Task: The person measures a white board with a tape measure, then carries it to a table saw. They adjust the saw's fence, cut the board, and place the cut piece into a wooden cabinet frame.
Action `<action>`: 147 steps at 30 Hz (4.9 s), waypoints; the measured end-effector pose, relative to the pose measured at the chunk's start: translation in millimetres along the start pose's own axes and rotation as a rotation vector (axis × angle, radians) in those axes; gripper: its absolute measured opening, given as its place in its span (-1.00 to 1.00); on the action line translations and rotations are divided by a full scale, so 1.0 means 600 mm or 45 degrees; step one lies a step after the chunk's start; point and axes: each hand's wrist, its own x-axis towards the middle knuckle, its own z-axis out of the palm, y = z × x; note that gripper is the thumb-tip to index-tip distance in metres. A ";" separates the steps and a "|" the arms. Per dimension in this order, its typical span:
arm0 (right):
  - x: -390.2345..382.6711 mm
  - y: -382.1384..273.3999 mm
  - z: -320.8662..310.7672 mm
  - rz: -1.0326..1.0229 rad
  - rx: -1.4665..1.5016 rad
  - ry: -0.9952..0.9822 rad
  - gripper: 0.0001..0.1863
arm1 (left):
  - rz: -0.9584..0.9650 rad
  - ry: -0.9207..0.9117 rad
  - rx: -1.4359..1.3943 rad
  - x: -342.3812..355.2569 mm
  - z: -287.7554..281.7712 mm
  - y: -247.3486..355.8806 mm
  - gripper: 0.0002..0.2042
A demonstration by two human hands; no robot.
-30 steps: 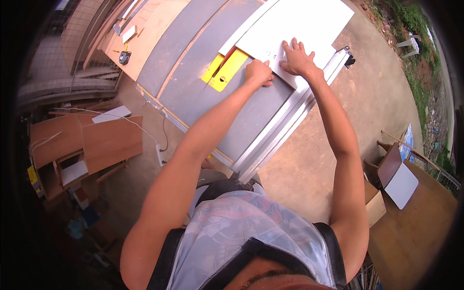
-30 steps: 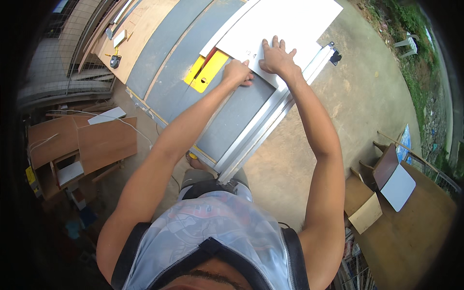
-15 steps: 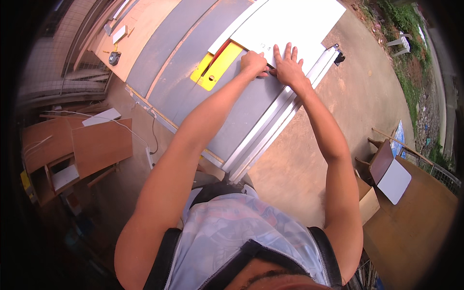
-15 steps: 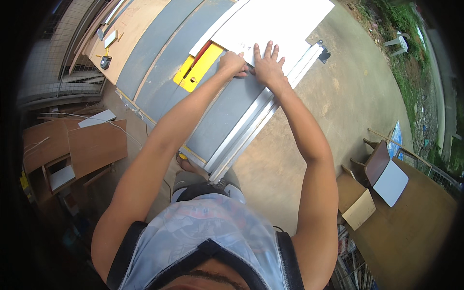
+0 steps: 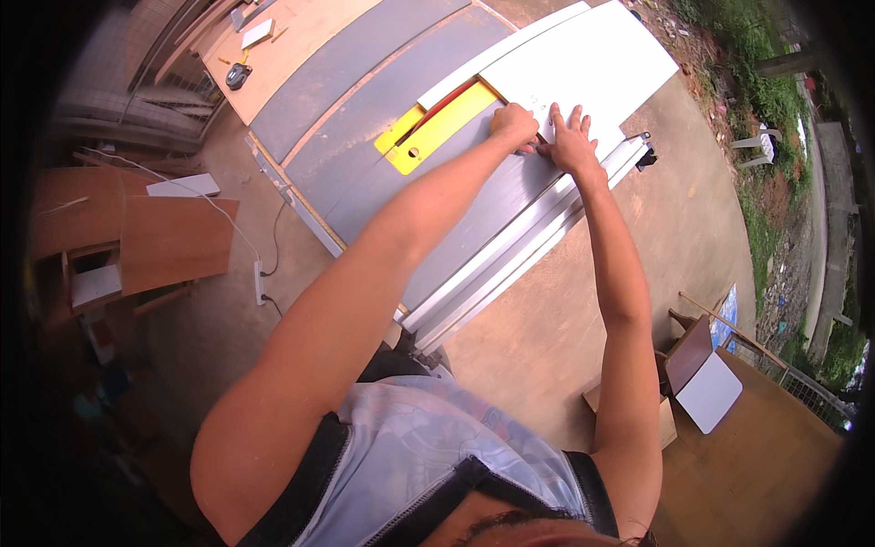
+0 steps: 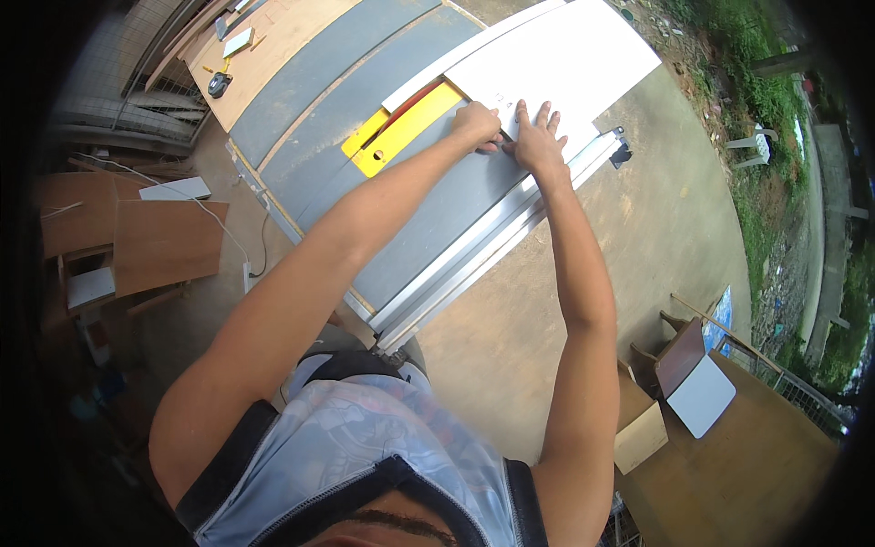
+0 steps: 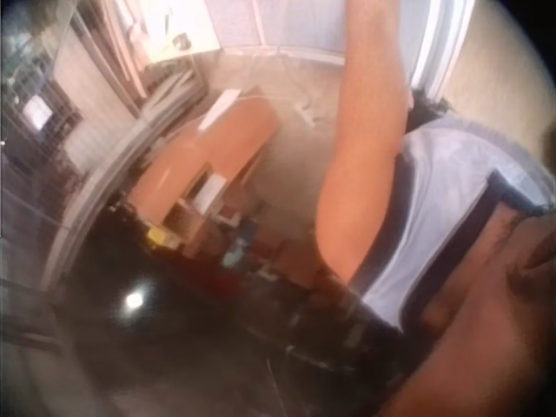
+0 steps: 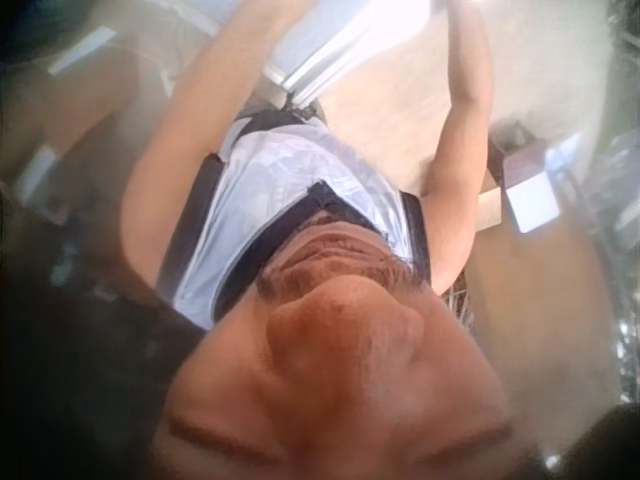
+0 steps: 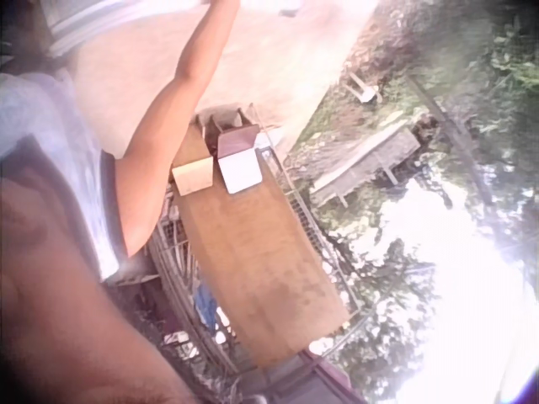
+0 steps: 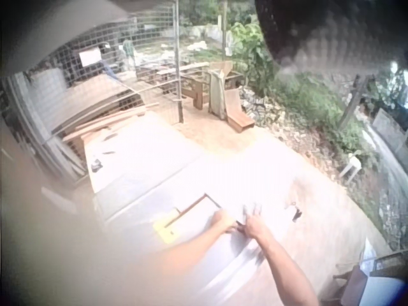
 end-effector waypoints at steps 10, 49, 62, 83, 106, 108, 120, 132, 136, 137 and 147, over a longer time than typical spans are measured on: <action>0.017 0.015 -0.014 -0.002 -0.045 -0.025 0.02 | -0.047 0.004 -0.118 0.016 0.007 0.010 -0.69; -0.521 -0.396 -0.038 -0.804 2.818 -0.247 -0.18 | 0.671 -0.406 -1.633 -0.661 -0.562 -0.531 -0.49; -0.832 -0.928 0.514 -0.355 1.429 -1.318 -0.63 | -0.483 0.751 -1.814 -1.195 -0.478 -1.386 -0.53; -0.854 -1.294 0.621 0.834 1.862 -1.560 -0.57 | -0.051 1.381 -1.908 -1.338 -0.860 -1.356 -0.61; -1.123 -2.136 1.106 0.061 0.817 -2.661 -0.60 | -0.057 2.108 -2.570 -1.608 -1.163 -1.831 -0.66; -1.200 -2.228 1.134 0.358 0.680 -2.320 -0.52 | 0.124 2.089 -2.650 -1.640 -1.158 -1.884 -0.66; -1.603 -2.747 1.203 0.175 0.583 -2.274 -0.55 | -0.076 2.235 -2.774 -1.963 -1.529 -2.142 -0.64; -2.058 -3.318 1.454 -0.237 0.025 -2.320 -0.55 | 0.178 2.732 -3.046 -2.152 -1.815 -2.496 -0.65; -2.239 -3.480 1.462 -0.559 -0.116 -2.478 -0.58 | 0.187 2.697 -3.135 -2.227 -1.922 -2.589 -0.66; -2.280 -3.513 1.470 -0.617 -0.151 -2.511 -0.58 | -0.020 2.727 -3.120 -2.238 -1.944 -2.625 -0.66; -2.632 -3.967 1.633 -0.812 0.013 -2.541 -0.59 | -0.364 2.987 -2.205 -2.557 -2.311 -3.011 -0.56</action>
